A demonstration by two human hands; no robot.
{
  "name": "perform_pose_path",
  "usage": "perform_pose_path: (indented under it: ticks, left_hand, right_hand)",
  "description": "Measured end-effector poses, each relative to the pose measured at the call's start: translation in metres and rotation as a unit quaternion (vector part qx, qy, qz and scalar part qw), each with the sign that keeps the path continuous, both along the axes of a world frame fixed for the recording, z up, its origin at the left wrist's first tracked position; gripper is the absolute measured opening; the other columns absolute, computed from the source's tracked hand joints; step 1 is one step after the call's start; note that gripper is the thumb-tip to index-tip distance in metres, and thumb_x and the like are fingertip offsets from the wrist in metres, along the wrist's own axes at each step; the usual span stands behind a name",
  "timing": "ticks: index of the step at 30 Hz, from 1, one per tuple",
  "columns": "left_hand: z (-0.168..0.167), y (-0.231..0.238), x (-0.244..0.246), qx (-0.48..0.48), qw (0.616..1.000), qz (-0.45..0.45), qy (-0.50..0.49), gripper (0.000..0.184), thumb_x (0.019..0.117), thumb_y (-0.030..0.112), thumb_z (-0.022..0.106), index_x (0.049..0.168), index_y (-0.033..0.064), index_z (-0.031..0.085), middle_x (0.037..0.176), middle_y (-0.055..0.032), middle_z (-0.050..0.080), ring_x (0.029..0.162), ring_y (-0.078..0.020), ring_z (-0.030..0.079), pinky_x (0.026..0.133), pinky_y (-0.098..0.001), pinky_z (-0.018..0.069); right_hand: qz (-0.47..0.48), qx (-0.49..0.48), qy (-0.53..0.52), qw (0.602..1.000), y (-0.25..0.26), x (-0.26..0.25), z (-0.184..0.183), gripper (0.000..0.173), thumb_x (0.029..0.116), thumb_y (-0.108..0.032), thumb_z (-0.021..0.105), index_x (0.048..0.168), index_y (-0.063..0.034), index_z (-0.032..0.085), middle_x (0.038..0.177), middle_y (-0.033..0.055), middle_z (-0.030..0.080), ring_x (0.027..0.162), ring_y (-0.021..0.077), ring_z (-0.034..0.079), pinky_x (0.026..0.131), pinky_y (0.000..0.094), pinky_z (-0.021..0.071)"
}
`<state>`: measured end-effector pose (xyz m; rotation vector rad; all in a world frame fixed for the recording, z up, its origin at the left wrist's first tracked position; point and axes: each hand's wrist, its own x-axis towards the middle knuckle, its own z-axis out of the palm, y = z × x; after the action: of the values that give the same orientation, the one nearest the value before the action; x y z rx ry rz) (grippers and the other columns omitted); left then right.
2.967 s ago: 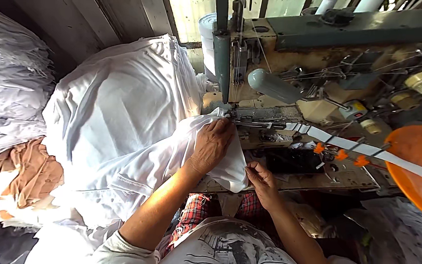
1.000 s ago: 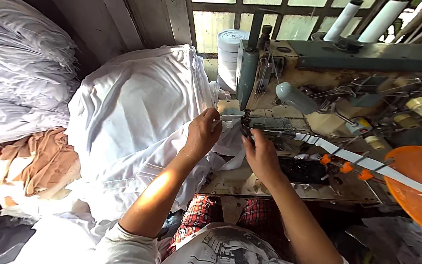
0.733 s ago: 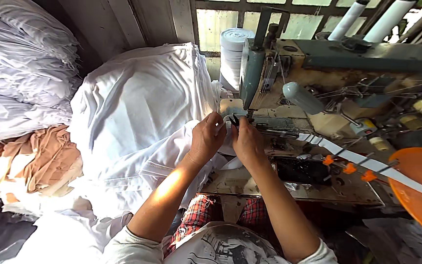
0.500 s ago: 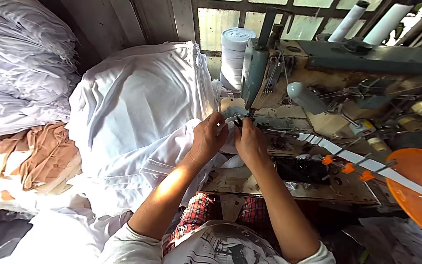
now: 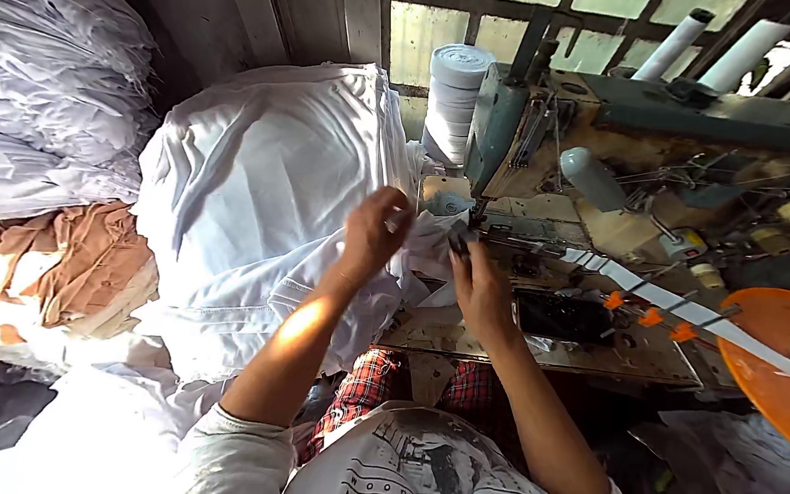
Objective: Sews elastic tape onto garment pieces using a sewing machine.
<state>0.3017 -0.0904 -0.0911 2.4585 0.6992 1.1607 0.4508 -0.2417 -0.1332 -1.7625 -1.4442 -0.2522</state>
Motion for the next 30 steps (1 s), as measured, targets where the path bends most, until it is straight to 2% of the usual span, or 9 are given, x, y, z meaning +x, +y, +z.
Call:
perform_pose_path:
  ticks: [4, 7, 11, 15, 17, 20, 24, 28, 30]
  left_hand:
    - [0.015, 0.067, -0.041, -0.237, 0.943, 0.065, -0.225, 0.01, 0.1015, 0.011, 0.058, 0.104, 0.0025, 0.053, 0.082, -0.0003, 0.062, 0.065, -0.0053, 0.062, 0.061, -0.0244, 0.0554]
    - [0.008, 0.076, -0.06, -0.363, 0.889, 0.068, -0.27, 0.039, 0.1039, 0.009, 0.054, 0.14, 0.0032, 0.041, 0.133, -0.0115, 0.053, 0.112, -0.0171, 0.064, 0.091, -0.0367, 0.0575]
    - [-0.005, 0.035, -0.089, -0.212, 0.974, 0.073, -0.035, 0.06, 0.0964, 0.026, 0.066, 0.144, -0.0032, 0.043, 0.149, -0.0243, 0.048, 0.128, -0.0295, 0.059, 0.101, -0.045, 0.0528]
    - [-0.03, -0.016, -0.115, -0.073, 0.968, 0.139, 0.195, 0.089, 0.0756, 0.039, 0.089, 0.144, -0.0024, 0.051, 0.147, -0.031, 0.047, 0.129, -0.0513, 0.052, 0.1, -0.0697, 0.0453]
    - [-0.033, -0.026, -0.122, -0.07, 0.963, 0.115, 0.232, 0.077, 0.0794, 0.022, 0.088, 0.143, -0.0014, 0.053, 0.131, -0.0289, 0.06, 0.118, -0.0488, 0.061, 0.094, -0.0689, 0.0484]
    - [0.006, -0.023, -0.137, -0.105, 0.965, 0.001, 0.242, 0.05, 0.0842, 0.003, 0.08, 0.131, 0.001, 0.063, 0.107, -0.0212, 0.072, 0.097, -0.0362, 0.072, 0.087, -0.0601, 0.0548]
    - [0.087, 0.006, -0.167, 0.03, 0.976, 0.056, 0.206, 0.043, 0.0878, 0.006, 0.072, 0.129, -0.0008, 0.063, 0.105, -0.0298, 0.069, 0.093, -0.0483, 0.068, 0.08, -0.0706, 0.049]
    - [0.11, 0.02, -0.125, 0.096, 0.953, 0.139, 0.253, 0.057, 0.0858, 0.001, 0.075, 0.138, -0.0066, 0.054, 0.143, -0.0379, 0.048, 0.134, -0.0621, 0.041, 0.104, -0.08, 0.0291]
    - [0.088, -0.008, -0.082, 0.094, 0.967, -0.005, 0.238, 0.057, 0.0852, 0.006, 0.074, 0.139, -0.0038, 0.056, 0.145, -0.029, 0.052, 0.136, -0.049, 0.048, 0.108, -0.0673, 0.0382]
  right_hand:
    - [-0.037, -0.071, -0.032, 0.996, -0.051, 0.01, -0.057, 0.019, 0.0967, -0.003, 0.059, 0.106, 0.0044, 0.075, 0.093, 0.0217, 0.071, 0.081, 0.0369, 0.072, 0.069, 0.0495, 0.0601]
    - [-0.053, -0.105, -0.063, 0.991, -0.057, 0.019, -0.083, 0.021, 0.0948, 0.001, 0.061, 0.109, 0.0029, 0.076, 0.11, 0.0241, 0.071, 0.104, 0.0433, 0.068, 0.089, 0.0554, 0.0554]
    - [0.023, -0.01, -0.075, 0.997, -0.053, 0.006, -0.081, 0.025, 0.0949, -0.015, 0.067, 0.111, 0.002, 0.076, 0.111, 0.0196, 0.073, 0.103, 0.0373, 0.07, 0.09, 0.0504, 0.0554]
    - [0.145, 0.045, -0.044, 0.987, -0.029, -0.032, -0.063, 0.02, 0.096, -0.009, 0.065, 0.107, 0.0044, 0.075, 0.109, 0.0183, 0.074, 0.091, 0.0258, 0.075, 0.076, 0.0348, 0.0626]
    - [0.143, -0.065, -0.018, 0.987, -0.009, -0.048, -0.056, 0.029, 0.0957, -0.007, 0.064, 0.12, 0.0086, 0.069, 0.122, 0.024, 0.069, 0.095, 0.0326, 0.074, 0.078, 0.0419, 0.0624]
    - [0.104, -0.301, 0.002, 0.948, 0.015, -0.05, -0.049, 0.041, 0.104, -0.011, 0.052, 0.141, 0.0065, 0.053, 0.136, 0.0271, 0.059, 0.121, 0.0382, 0.064, 0.103, 0.0484, 0.0514]
    - [0.182, -0.401, 0.018, 0.898, -0.025, -0.044, -0.016, 0.026, 0.1033, -0.008, 0.051, 0.118, 0.0086, 0.065, 0.117, 0.0276, 0.065, 0.111, 0.0414, 0.066, 0.095, 0.0546, 0.0514]
    - [0.324, -0.131, 0.156, 0.924, -0.087, -0.019, -0.016, 0.019, 0.096, -0.015, 0.066, 0.09, 0.0011, 0.074, 0.095, 0.0133, 0.07, 0.085, 0.0136, 0.067, 0.076, 0.0256, 0.0572]
    - [0.322, -0.114, 0.199, 0.919, -0.102, -0.004, -0.012, 0.021, 0.096, -0.017, 0.069, 0.089, 0.0013, 0.075, 0.099, 0.0119, 0.07, 0.088, 0.0062, 0.065, 0.077, 0.0172, 0.0547]
